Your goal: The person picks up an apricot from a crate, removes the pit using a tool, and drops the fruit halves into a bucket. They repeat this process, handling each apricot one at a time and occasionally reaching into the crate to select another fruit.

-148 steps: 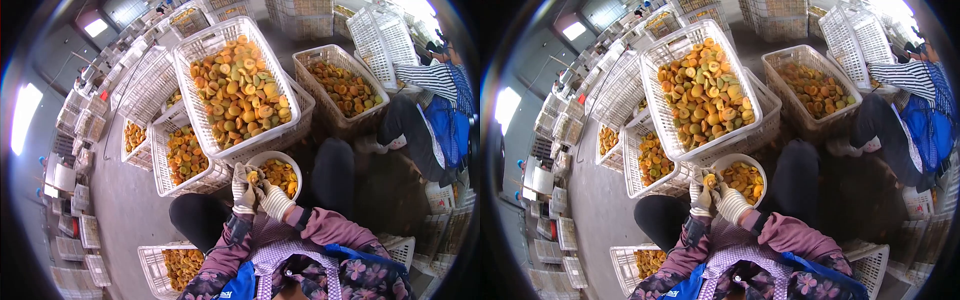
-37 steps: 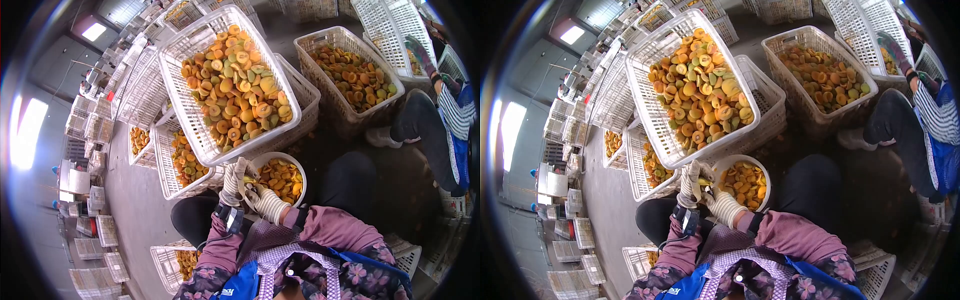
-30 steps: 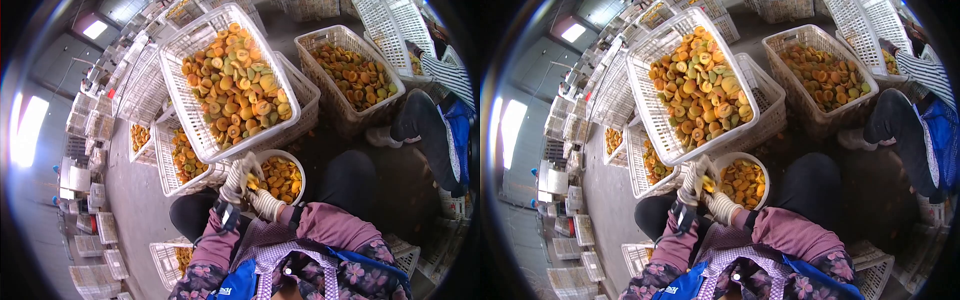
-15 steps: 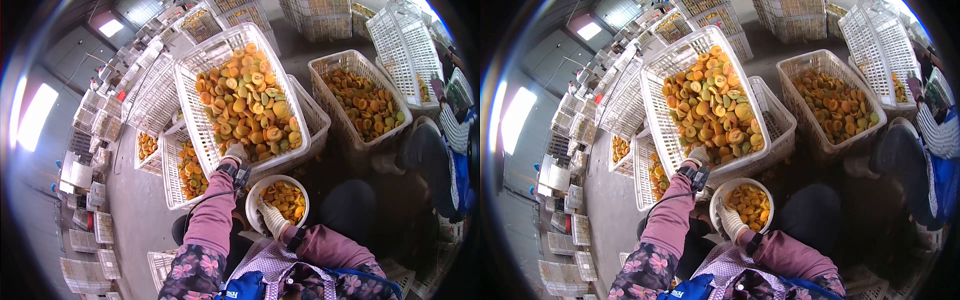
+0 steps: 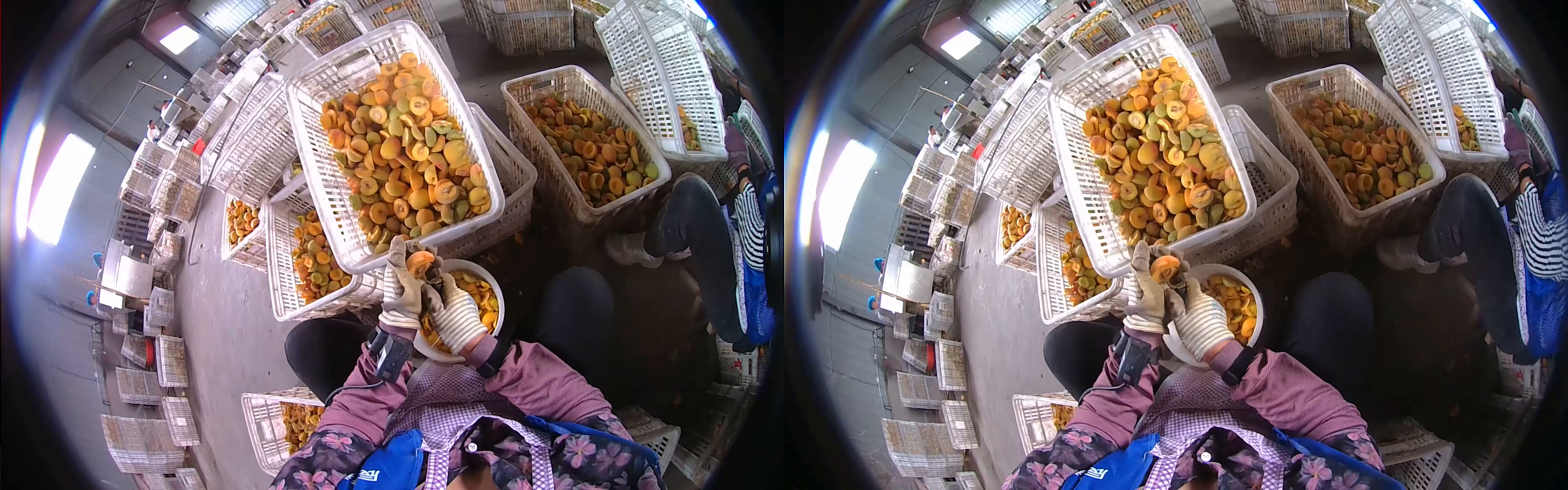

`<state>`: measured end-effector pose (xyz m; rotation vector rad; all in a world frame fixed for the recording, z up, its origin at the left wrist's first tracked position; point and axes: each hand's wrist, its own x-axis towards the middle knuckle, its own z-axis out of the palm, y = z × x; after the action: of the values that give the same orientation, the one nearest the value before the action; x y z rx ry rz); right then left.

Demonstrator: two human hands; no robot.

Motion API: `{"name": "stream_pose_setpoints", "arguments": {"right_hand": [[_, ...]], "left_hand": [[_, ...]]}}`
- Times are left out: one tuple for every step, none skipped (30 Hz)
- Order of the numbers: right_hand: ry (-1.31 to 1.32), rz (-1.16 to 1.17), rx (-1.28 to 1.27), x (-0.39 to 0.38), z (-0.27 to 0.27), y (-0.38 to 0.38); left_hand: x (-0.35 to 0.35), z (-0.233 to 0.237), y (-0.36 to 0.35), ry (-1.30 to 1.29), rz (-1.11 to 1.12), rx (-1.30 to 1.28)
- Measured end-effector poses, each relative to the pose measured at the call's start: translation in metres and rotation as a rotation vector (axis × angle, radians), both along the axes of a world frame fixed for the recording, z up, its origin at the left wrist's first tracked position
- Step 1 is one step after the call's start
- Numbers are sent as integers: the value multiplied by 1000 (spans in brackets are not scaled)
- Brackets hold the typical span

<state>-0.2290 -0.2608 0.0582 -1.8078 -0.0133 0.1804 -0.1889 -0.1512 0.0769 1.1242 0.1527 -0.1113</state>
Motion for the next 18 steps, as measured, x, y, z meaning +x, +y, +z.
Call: {"name": "stream_pose_setpoints", "arguments": {"right_hand": [[25, 22, -50, 0, 1, -2], [24, 21, -51, 0, 3, -3], [18, 39, -86, -1, 6, -4], [14, 56, -121, -3, 8, -6], [14, 54, -120, -4, 9, -7], [16, 84, -141, -4, 10, -7], [18, 113, -159, -5, 10, -7], [21, 112, -154, -5, 5, -5], [3, 128, -131, -5, -2, -2], [-13, 142, -107, -6, -1, -1], [24, 207, -113, -7, 4, -5], [27, 203, -113, -8, 3, -5], [43, 270, -126, -9, 1, -4], [59, 340, -139, -12, -3, -2], [54, 349, -55, -14, -21, 6], [60, 353, -54, -15, -22, 6], [278, 401, 237, -16, -23, 6], [496, 444, 526, -16, -23, 5]], "left_hand": [[-3, -3, -2, -101, 18, 32], [-5, -5, -6, -102, 17, 31], [-7, -8, -12, -75, 111, 147], [-10, -5, -17, -46, 205, 264], [-16, 1, -20, -55, 178, 223], [-18, 2, -20, -55, 178, 225], [-19, 3, -19, 4, 171, 183], [-20, 5, -18, 64, 163, 140], [-19, 8, -16, 3, 118, 76], [-20, 7, -13, 7, 116, 80], [-20, 5, -9, 6, 112, 230], [-20, 2, -6, 4, 107, 379], [-15, 1, -6, -196, 104, 548], [-17, 3, 1, -103, -47, 431], [-20, 5, 5, -20, -111, 388], [-24, 22, 1, 63, -175, 345], [-28, 20, 7, -97, -173, 405], [-31, 14, 12, -259, -165, 463]]}}
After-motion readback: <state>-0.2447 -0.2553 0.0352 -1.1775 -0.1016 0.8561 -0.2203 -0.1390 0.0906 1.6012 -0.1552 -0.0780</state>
